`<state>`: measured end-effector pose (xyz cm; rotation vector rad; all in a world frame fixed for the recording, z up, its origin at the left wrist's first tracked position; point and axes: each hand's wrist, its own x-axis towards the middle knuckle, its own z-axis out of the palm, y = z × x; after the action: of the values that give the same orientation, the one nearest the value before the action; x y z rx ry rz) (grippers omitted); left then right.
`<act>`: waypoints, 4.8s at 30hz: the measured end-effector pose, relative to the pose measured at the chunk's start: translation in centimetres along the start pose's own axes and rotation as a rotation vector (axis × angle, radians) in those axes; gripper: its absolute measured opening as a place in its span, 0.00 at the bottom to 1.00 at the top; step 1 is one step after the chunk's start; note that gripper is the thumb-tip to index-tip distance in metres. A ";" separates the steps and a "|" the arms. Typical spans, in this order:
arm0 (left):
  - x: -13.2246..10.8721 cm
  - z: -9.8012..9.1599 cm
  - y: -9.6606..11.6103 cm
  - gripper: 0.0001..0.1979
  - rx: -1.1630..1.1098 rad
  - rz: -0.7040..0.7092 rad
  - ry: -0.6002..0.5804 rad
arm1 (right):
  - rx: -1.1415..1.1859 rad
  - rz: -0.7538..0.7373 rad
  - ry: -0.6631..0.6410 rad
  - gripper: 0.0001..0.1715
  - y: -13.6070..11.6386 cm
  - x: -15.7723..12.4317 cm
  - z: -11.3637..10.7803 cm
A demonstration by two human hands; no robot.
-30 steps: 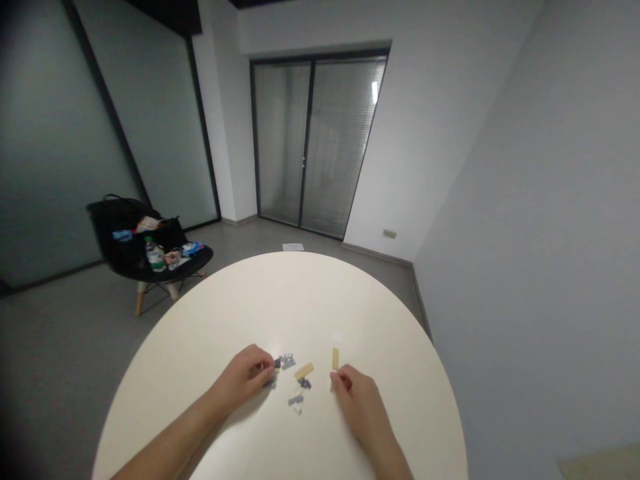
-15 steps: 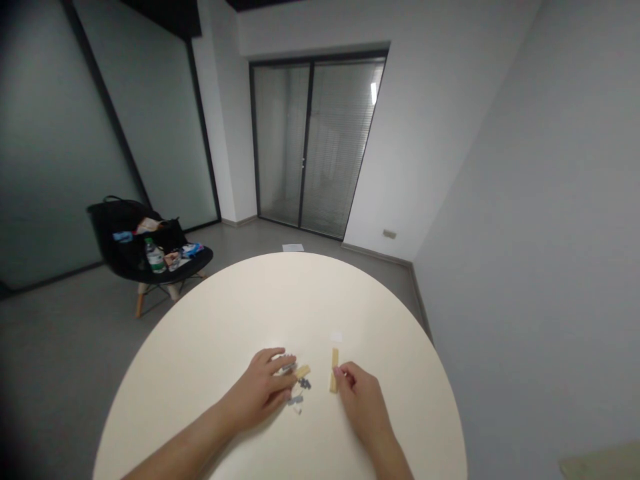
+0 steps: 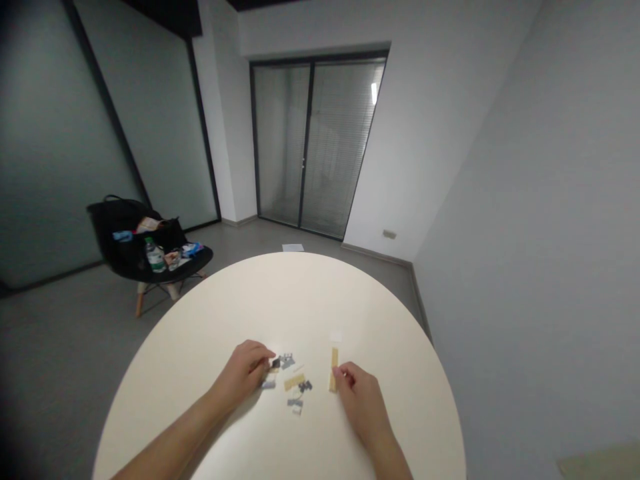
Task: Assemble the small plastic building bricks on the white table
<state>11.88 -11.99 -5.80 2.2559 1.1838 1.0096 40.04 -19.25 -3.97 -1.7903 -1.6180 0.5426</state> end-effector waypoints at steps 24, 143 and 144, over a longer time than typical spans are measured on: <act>-0.1 -2.9 0.7 0.04 -0.033 -0.067 -0.298 | -0.122 -0.123 -0.053 0.24 -0.8 -0.6 0.5; -0.9 0.7 3.7 0.07 0.049 0.049 -0.148 | 0.003 -0.130 0.162 0.18 0.5 -0.7 -0.3; -1.0 0.7 3.7 0.07 0.027 0.041 -0.125 | -0.011 -0.182 0.170 0.17 0.1 -0.8 0.1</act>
<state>14.00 -14.86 -4.35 2.3360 1.1097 0.8583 39.91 -20.07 -4.15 -1.6293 -1.6461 0.2913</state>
